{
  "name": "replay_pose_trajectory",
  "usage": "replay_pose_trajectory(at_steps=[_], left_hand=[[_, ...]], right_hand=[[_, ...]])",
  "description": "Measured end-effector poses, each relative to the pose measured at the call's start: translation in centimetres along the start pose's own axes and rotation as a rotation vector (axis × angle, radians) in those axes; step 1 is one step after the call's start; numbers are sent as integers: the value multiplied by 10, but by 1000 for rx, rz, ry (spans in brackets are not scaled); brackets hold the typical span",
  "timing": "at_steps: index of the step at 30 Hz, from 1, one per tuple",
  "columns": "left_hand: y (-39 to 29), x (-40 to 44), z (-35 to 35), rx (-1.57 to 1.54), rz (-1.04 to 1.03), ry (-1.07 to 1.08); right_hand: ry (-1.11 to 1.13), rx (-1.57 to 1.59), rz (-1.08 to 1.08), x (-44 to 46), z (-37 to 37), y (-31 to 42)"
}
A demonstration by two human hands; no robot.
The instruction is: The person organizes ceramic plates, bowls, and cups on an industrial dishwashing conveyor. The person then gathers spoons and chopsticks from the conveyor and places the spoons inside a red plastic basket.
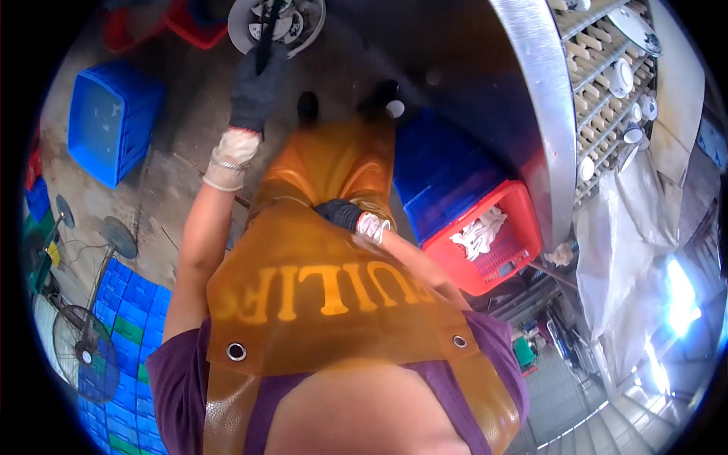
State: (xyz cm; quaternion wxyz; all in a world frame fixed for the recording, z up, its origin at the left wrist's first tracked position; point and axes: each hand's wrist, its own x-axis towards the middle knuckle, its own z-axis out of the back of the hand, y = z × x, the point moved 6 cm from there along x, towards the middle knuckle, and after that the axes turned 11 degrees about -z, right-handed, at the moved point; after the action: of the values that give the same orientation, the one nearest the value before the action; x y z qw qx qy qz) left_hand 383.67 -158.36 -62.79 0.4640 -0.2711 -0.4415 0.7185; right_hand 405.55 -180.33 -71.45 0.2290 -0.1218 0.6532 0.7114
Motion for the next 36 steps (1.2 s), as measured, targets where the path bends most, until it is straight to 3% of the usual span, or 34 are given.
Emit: replay_pose_trajectory(at_steps=[4, 9, 10, 12, 13, 14, 16, 17, 18, 20, 22, 24, 25, 27, 29, 30, 31, 32, 34, 36], left_hand=[[68, -50, 41, 17, 262, -23], [108, -90, 65, 10, 391, -100], [113, -98, 70, 22, 421, -137], [134, -116, 68, -2, 470, -168], [145, -126, 63, -29, 511, -178], [152, -135, 57, -31, 528, -196], [174, -151, 34, -85, 783, -158], [176, -154, 20, -168, 759, -211], [174, -159, 2, -252, 740, -250], [178, -163, -43, -618, 919, -294], [202, -175, -86, -818, 997, -279], [215, -178, -119, -877, 1063, -299], [223, -184, -133, -924, 1126, -308], [251, -203, -150, -938, 1189, -312], [268, -222, -162, -877, 1278, -285], [272, -223, -164, -812, 1313, -258], [267, -210, -166, -860, 1339, -334], [259, -201, -164, -852, 1358, -348], [246, -180, -160, -856, 1326, -97], [241, -170, -152, -866, 1334, -134]], right_hand=[[55, 7, -186, 2, -18, 6], [51, -118, -585, -30, 13, 20], [75, -129, -582, -36, 10, 18], [-131, -43, -331, -37, 26, 20], [-17, -65, -392, -33, 25, 20], [156, -235, -590, -29, 5, -2], [113, 11, -366, -25, -28, -44], [-40, -289, -149, -13, -35, -52], [-225, -148, -69, -6, -2, -57], [-221, 163, -472, 47, 41, -114], [-498, -187, -308, 97, 80, -185], [-425, -1133, -334, 162, 87, -285], [-777, -587, 47, 182, 130, -318], [-743, -555, -358, 240, 181, -357], [-688, -554, -618, 302, 223, -431], [-690, -579, -627, 320, 244, -438], [-890, -445, -713, 329, 264, -440], [-1015, -756, -508, 356, 281, -515], [-963, -1239, -363, 402, 304, -525], [-872, -1095, -532, 412, 326, -532]])
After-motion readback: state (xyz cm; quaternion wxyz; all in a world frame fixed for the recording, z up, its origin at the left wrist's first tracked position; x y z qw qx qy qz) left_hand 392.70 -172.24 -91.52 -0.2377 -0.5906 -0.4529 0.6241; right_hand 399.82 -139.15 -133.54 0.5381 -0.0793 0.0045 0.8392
